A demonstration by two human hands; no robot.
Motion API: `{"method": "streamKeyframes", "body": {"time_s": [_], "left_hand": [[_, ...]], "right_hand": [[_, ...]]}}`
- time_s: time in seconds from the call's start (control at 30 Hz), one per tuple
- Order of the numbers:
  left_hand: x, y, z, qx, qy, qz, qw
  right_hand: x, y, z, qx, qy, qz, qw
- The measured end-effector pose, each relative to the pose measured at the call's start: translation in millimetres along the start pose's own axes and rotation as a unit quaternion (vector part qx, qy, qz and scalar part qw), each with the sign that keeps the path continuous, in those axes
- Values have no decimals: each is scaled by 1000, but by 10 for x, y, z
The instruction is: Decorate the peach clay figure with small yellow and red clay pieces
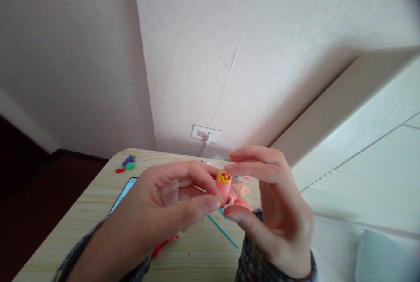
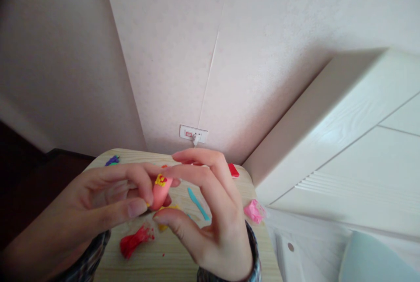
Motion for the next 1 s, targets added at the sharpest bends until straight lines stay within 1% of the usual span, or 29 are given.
{"method": "streamKeyframes", "body": {"time_s": [0.1,0.17,0.37,0.57,0.8,1.0], "left_hand": [[16,-17,-10,7,7,0,1000],[20,-21,-14,6,8,-1,1000],[11,-2,-10,9,9,9,1000],[5,7,7,-12,-6,8,1000],[-7,37,-14,-27,17,48,998],[8,22,-14,-26,26,60,998]], "right_hand": [[-11,-36,-12,26,59,-7,998],[-21,-58,-15,42,78,-16,996],[-41,-91,19,81,63,-44,994],[-45,-108,32,80,67,-57,993],[-18,-128,52,94,49,-84,991],[-39,-123,47,110,58,-99,987]]}}
Point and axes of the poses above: each hand's wrist, its own z-axis towards the middle knuckle, its own x-axis out of the back of the hand, y = z × x, the point moved 2 cm from there along z, towards the middle knuckle, and after that the axes turned 2 degrees about x, right-handed, at the moved point
